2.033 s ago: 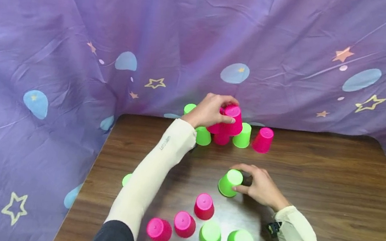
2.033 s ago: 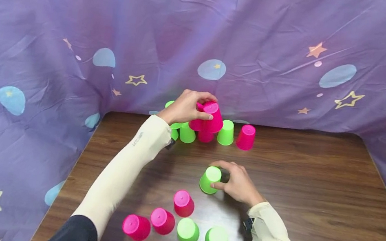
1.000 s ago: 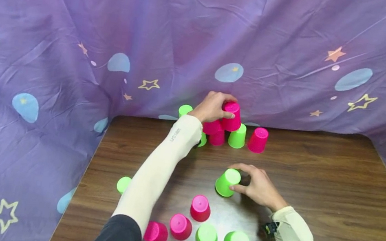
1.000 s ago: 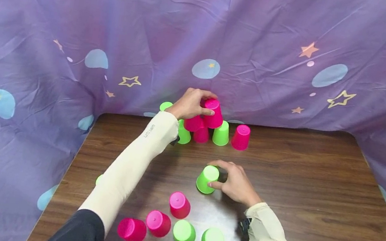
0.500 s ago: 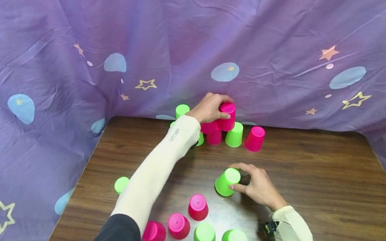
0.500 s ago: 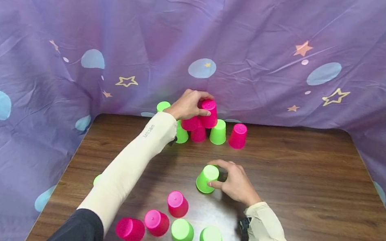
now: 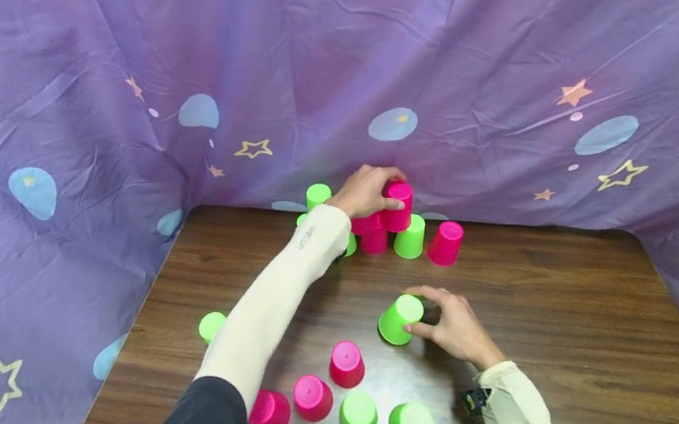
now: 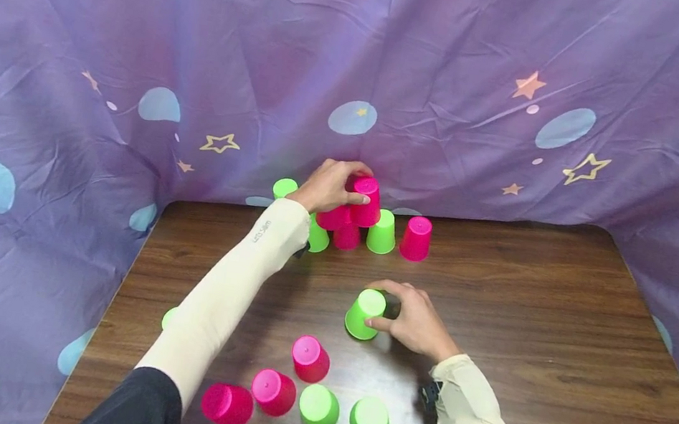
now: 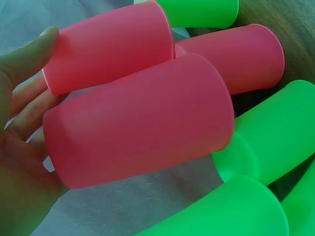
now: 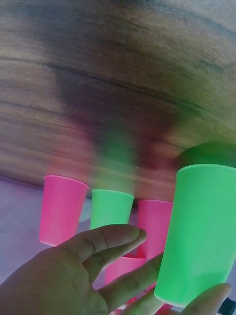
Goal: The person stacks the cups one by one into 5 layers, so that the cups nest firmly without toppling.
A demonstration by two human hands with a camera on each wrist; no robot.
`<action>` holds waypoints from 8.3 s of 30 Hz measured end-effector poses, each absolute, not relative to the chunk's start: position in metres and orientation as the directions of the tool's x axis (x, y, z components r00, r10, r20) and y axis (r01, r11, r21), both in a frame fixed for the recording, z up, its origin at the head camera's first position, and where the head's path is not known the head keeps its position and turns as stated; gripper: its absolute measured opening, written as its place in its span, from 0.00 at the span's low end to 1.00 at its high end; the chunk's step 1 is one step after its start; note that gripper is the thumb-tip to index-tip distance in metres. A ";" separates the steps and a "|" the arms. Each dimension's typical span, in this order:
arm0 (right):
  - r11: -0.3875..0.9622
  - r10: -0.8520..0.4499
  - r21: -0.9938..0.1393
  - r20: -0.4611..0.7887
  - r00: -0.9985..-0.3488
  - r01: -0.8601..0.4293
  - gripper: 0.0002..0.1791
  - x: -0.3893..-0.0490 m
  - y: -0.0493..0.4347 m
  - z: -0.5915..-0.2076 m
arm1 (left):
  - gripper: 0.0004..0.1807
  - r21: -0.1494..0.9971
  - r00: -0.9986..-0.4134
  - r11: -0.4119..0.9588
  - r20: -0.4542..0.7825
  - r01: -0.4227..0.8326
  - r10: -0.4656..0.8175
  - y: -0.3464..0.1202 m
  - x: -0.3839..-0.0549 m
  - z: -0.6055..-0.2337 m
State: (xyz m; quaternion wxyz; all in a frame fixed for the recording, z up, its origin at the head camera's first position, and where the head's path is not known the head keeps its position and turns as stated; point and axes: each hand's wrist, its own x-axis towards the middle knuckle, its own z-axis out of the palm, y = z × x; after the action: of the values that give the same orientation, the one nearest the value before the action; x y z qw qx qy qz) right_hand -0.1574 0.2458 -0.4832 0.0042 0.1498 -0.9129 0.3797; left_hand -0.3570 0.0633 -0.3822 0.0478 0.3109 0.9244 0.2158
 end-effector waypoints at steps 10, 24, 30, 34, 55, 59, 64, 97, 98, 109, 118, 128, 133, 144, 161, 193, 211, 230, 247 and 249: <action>0.698 -0.261 -0.656 0.141 -0.955 -0.287 0.30 -0.169 0.255 -0.464 | 0.31 0.418 -0.820 0.741 0.019 0.526 0.572 0.056 -0.354 -0.377; 0.754 -0.266 -0.551 0.242 -0.933 -0.358 0.30 -0.200 0.273 -0.414 | 0.25 0.373 -0.825 0.742 0.143 0.557 0.547 0.034 -0.346 -0.362; 0.790 -0.256 -0.498 0.262 -0.930 -0.358 0.29 -0.214 0.277 -0.390 | 0.24 0.381 -0.810 0.715 0.246 0.586 0.533 0.019 -0.335 -0.350; 0.803 -0.260 -0.472 0.271 -0.927 -0.363 0.28 -0.225 0.278 -0.377 | 0.25 0.368 -0.787 0.696 0.308 0.616 0.534 0.006 -0.326 -0.345; 0.819 -0.150 -0.525 0.195 -0.969 -0.232 0.28 -0.276 0.290 -0.385 | 0.19 0.351 -0.700 0.611 0.448 0.710 0.556 -0.047 -0.244 -0.369; 0.824 -0.130 -0.530 0.170 -0.977 -0.202 0.28 -0.283 0.290 -0.389 | 0.19 0.396 -0.709 0.590 0.441 0.704 0.551 -0.054 -0.227 -0.384; 0.830 -0.117 -0.528 0.152 -0.981 -0.180 0.28 -0.291 0.290 -0.395 | 0.19 0.452 -0.732 0.579 0.357 0.679 0.580 -0.058 -0.207 -0.402; 0.823 -0.100 -0.545 0.139 -0.985 -0.160 0.36 -0.295 0.297 -0.395 | 0.30 0.427 -0.584 0.622 -0.235 0.656 0.777 -0.050 -0.181 -0.436; 0.823 -0.094 -0.544 0.152 -0.984 -0.163 0.36 -0.293 0.298 -0.393 | 0.29 0.429 -0.579 0.620 -0.238 0.657 0.779 -0.049 -0.181 -0.435; 0.786 -0.004 -0.591 0.284 -0.959 -0.179 0.36 -0.264 0.303 -0.381 | 0.29 0.467 -0.568 0.628 -0.282 0.623 0.773 -0.052 -0.179 -0.434; 0.766 -0.116 -0.567 0.341 -0.933 -0.302 0.29 -0.206 0.280 -0.397 | 0.30 0.451 -0.523 0.593 -0.284 0.667 0.804 -0.045 -0.173 -0.440; 0.581 -0.459 -0.589 0.333 -0.824 -0.562 0.30 -0.118 0.265 -0.463 | 0.28 0.443 -0.512 0.584 -0.283 0.681 0.811 -0.046 -0.175 -0.441; 0.462 -0.529 -0.641 0.355 -0.771 -0.613 0.34 -0.087 0.261 -0.487 | 0.27 0.431 -0.542 0.584 -0.230 0.688 0.808 -0.052 -0.182 -0.431; 0.457 -0.591 -0.601 0.346 -0.729 -0.656 0.44 -0.054 0.256 -0.513 | 0.22 0.531 -0.675 0.587 -0.037 0.611 0.737 -0.076 -0.202 -0.406; 0.453 -0.495 -0.654 0.381 -0.781 -0.606 0.36 -0.046 0.248 -0.520 | 0.23 0.595 -0.782 0.561 0.198 0.575 0.591 -0.086 -0.241 -0.390; 0.514 -0.455 -0.647 0.351 -0.819 -0.563 0.34 -0.041 0.247 -0.516 | 0.24 0.651 -0.840 0.544 0.310 0.529 0.445 -0.063 -0.330 -0.326; 0.534 -0.441 -0.645 0.339 -0.831 -0.547 0.34 -0.043 0.245 -0.516 | 0.26 0.574 -0.849 0.635 0.251 0.518 0.466 -0.051 -0.352 -0.317; 0.522 -0.434 -0.632 0.383 -0.816 -0.573 0.35 -0.042 0.242 -0.519 | 0.25 0.563 -0.838 0.629 0.263 0.536 0.478 -0.044 -0.355 -0.324; 0.539 -0.430 -0.631 0.364 -0.826 -0.558 0.36 -0.045 0.241 -0.518 | 0.27 0.604 -0.851 0.616 0.229 0.505 0.473 -0.047 -0.355 -0.326; 0.537 -0.431 -0.638 0.354 -0.830 -0.551 0.36 -0.045 0.241 -0.517 | 0.27 0.619 -0.857 0.611 0.226 0.493 0.463 -0.049 -0.355 -0.327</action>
State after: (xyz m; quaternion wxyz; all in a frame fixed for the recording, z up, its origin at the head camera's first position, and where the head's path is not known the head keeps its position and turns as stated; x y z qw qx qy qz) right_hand -0.0450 0.2408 -0.5171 0.0772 0.2812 -0.8733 0.3903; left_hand -0.3546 -0.0487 -0.3271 -0.0214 0.2665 0.8972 0.3514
